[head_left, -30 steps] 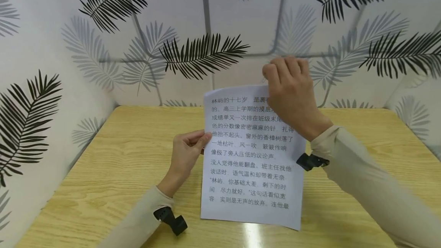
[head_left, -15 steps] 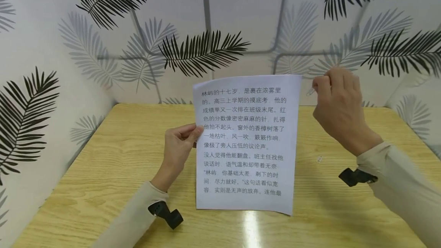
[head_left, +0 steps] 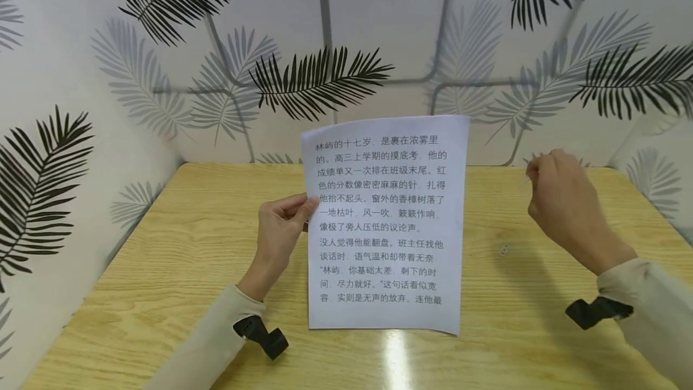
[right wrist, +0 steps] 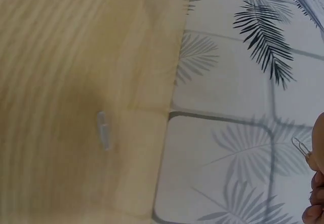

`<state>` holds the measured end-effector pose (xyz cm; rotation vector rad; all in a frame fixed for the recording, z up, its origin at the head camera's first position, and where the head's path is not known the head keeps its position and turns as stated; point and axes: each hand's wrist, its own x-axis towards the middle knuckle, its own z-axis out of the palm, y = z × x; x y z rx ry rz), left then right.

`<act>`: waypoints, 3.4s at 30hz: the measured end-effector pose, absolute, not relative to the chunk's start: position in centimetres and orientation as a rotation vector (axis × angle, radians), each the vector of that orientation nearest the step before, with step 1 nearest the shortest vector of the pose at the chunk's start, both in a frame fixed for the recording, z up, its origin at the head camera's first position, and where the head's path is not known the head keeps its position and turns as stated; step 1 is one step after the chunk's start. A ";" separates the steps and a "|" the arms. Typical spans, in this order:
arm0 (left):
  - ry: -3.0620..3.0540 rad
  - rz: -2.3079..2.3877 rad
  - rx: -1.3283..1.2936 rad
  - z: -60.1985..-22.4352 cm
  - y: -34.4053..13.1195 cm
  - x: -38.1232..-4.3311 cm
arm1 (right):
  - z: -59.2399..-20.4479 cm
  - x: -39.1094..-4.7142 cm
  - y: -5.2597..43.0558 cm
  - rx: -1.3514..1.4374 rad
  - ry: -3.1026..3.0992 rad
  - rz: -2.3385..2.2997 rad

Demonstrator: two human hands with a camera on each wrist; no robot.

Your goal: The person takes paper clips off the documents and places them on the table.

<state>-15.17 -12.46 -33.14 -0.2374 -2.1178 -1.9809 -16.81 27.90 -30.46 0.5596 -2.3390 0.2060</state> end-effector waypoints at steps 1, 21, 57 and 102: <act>-2.119 -1.976 -0.238 -33.1 -12.5 -15.2 | -31.0 -16.6 28.2 0.538 -2.399 0.248; -2.125 -1.972 -0.245 -33.3 -12.4 -15.4 | -36.1 -13.7 30.1 0.505 -2.696 0.388; -2.135 -1.991 -0.260 -33.4 -12.5 -15.6 | -37.3 -13.7 30.0 0.546 -2.811 0.335; -2.103 -2.046 -0.294 -33.7 -12.1 -16.1 | -32.1 -11.5 22.2 0.656 -2.717 1.527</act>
